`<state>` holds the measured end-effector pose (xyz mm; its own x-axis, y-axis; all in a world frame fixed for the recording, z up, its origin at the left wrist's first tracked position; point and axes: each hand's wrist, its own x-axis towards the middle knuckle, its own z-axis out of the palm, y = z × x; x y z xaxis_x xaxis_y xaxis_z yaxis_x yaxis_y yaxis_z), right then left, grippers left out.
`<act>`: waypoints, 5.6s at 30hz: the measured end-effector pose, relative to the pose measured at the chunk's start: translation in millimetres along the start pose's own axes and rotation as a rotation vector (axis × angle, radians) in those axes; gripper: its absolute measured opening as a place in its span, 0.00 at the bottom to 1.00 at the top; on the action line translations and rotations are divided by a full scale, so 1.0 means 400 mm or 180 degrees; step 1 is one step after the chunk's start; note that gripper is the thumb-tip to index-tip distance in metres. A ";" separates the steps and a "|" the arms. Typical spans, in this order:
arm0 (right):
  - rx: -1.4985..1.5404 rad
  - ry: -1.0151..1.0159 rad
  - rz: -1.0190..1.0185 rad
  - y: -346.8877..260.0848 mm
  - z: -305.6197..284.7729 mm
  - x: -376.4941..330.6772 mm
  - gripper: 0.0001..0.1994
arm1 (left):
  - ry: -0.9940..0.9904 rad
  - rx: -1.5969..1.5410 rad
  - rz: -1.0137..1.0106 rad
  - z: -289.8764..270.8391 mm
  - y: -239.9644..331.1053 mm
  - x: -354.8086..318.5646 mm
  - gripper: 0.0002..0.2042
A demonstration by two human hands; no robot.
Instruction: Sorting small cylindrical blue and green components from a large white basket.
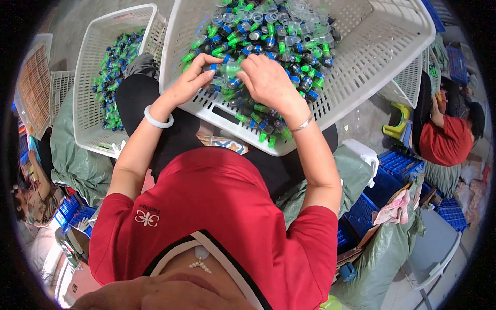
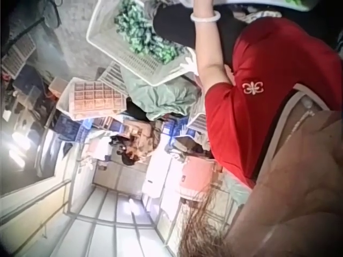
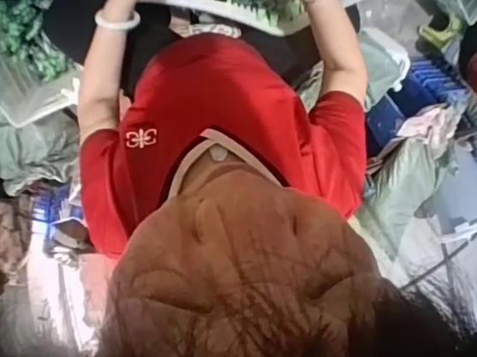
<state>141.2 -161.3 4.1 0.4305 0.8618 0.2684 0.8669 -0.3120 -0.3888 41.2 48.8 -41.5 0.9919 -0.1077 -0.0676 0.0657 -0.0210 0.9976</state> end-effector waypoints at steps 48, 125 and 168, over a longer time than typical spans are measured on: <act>0.0729 0.0672 0.2192 0.119 0.047 -0.023 0.16 | 0.1358 0.4245 0.0614 -0.019 -0.141 0.292 0.12; -0.1761 -0.0485 0.0890 0.182 0.191 0.062 0.16 | 0.0887 0.3119 0.0710 0.073 -0.149 0.280 0.18; 0.2228 -0.0599 0.1536 -0.084 -0.014 -0.080 0.20 | -0.0178 0.0840 0.0794 0.072 0.050 -0.059 0.17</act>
<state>99.7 -180.6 13.5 0.6088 0.7698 -0.1916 0.2199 -0.3958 -0.8916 15.8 22.2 -20.2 0.9659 -0.1958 0.1695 -0.2151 -0.2421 0.9461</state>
